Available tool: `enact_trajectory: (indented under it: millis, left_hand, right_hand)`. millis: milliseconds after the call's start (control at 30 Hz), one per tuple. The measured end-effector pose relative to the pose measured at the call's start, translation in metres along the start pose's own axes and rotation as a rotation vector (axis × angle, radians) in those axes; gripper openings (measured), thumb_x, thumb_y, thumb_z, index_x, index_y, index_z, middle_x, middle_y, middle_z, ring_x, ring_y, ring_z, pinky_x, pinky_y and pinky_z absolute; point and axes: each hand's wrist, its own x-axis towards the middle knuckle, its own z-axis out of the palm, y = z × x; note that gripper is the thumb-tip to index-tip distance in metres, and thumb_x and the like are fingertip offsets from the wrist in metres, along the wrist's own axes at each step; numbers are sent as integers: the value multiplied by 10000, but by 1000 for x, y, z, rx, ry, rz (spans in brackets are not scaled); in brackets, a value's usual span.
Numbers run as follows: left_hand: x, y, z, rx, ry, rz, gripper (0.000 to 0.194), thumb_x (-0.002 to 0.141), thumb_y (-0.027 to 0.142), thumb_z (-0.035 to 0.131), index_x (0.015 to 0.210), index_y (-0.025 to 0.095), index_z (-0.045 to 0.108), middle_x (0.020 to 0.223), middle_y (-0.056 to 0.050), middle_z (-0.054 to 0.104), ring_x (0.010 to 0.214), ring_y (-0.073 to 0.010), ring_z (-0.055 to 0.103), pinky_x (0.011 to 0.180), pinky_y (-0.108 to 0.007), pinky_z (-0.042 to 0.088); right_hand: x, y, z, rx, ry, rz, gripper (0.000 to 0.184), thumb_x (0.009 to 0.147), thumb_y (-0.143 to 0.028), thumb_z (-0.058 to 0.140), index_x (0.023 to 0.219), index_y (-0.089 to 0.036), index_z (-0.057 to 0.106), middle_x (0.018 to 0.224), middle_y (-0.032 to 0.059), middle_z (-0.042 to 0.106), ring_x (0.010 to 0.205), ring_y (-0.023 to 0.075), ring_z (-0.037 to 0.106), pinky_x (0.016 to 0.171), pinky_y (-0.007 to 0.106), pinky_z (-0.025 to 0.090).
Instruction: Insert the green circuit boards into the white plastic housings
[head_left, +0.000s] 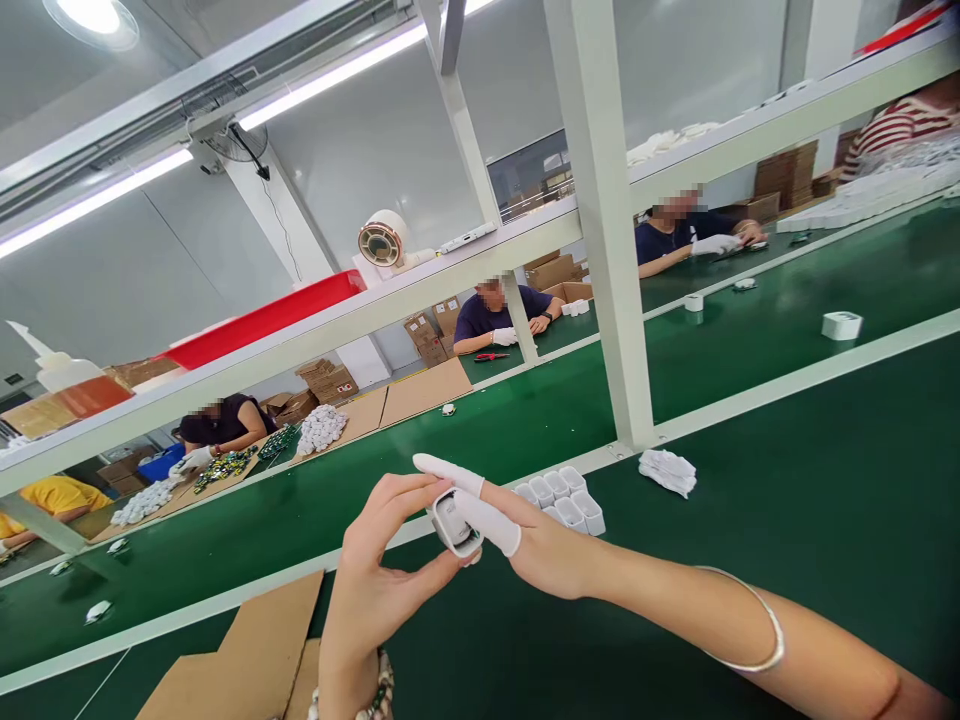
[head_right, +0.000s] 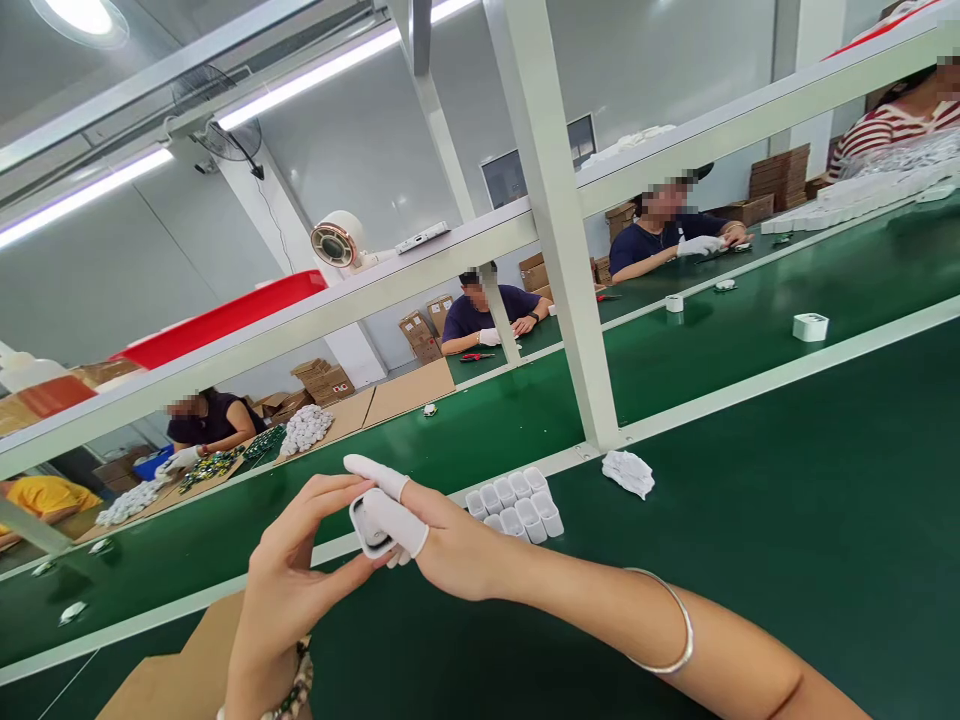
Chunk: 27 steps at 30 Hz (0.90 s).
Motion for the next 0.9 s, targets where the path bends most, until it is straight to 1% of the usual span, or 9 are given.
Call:
enact_trajectory:
  millis: [200, 367, 433, 467, 533, 633, 700, 800, 900]
  left_hand:
    - [-3, -5, 0, -47, -17, -20, 539, 727, 105, 759, 1211, 282, 601, 1151, -46, 619, 1074, -210, 569, 887, -309, 501]
    - [0, -4, 1, -57, -31, -40, 531, 730, 99, 751, 1206, 287, 613, 1155, -49, 629, 1067, -216, 577, 887, -313, 498]
    - [-1, -6, 0, -87, -26, -40, 540, 719, 97, 758, 1206, 288, 622, 1147, -48, 642, 1066, -217, 577, 886, -301, 494]
    - [-3, -8, -1, -122, -34, -44, 540, 716, 103, 761, 1206, 286, 626, 1141, -48, 651, 1067, -219, 578, 892, -298, 490]
    - [-6, -14, -4, -241, -77, -68, 517, 718, 149, 772, 1202, 274, 637, 1117, -52, 670, 1060, -226, 587, 906, -299, 484]
    - [-13, -26, -6, -479, -163, -178, 487, 716, 263, 789, 1177, 234, 638, 1082, -68, 674, 964, -215, 623, 850, -290, 499]
    - [-16, -31, -5, -626, -198, -269, 476, 701, 322, 801, 1122, 205, 611, 1029, -70, 671, 872, -193, 631, 773, -276, 503]
    - [-20, -33, -2, -809, -227, -299, 429, 713, 376, 784, 984, 208, 498, 887, -53, 687, 813, -187, 623, 704, -274, 480]
    - [-22, -30, 0, -885, -232, -267, 432, 734, 405, 759, 895, 218, 404, 805, -46, 700, 782, -193, 624, 678, -280, 464]
  right_hand:
    - [-1, -1, 0, -20, 26, -4, 486, 993, -405, 391, 1459, -266, 377, 964, 36, 595, 866, 154, 541, 828, 309, 493]
    - [-2, 6, 2, -46, 49, -13, 514, 992, -347, 417, 1487, -279, 301, 1119, 55, 590, 899, 148, 531, 818, 308, 480]
    - [-1, 5, 1, -73, 36, -22, 515, 993, -341, 413, 1490, -281, 293, 1087, 47, 603, 896, 147, 536, 817, 306, 479]
    - [-1, 3, 0, -82, 23, -24, 502, 994, -350, 409, 1482, -276, 314, 1038, 39, 614, 877, 145, 542, 807, 303, 480]
    - [0, -1, -4, -128, 17, -13, 451, 985, -391, 422, 1415, -256, 436, 936, 25, 621, 816, 140, 553, 767, 290, 484]
    - [2, -6, -12, -302, 109, 12, 374, 908, -447, 552, 1201, -230, 639, 882, 24, 599, 725, 132, 559, 671, 264, 474]
    - [2, -8, -19, -366, 154, 2, 322, 849, -400, 638, 1111, -218, 684, 899, 25, 590, 702, 123, 565, 631, 243, 468]
    - [2, -10, -27, -375, 91, -32, 223, 823, -281, 658, 1022, -197, 717, 897, 23, 615, 717, 114, 578, 628, 215, 470]
    - [1, -12, -29, -391, 13, -24, 184, 818, -269, 662, 963, -187, 738, 815, 11, 631, 697, 112, 568, 595, 202, 454]
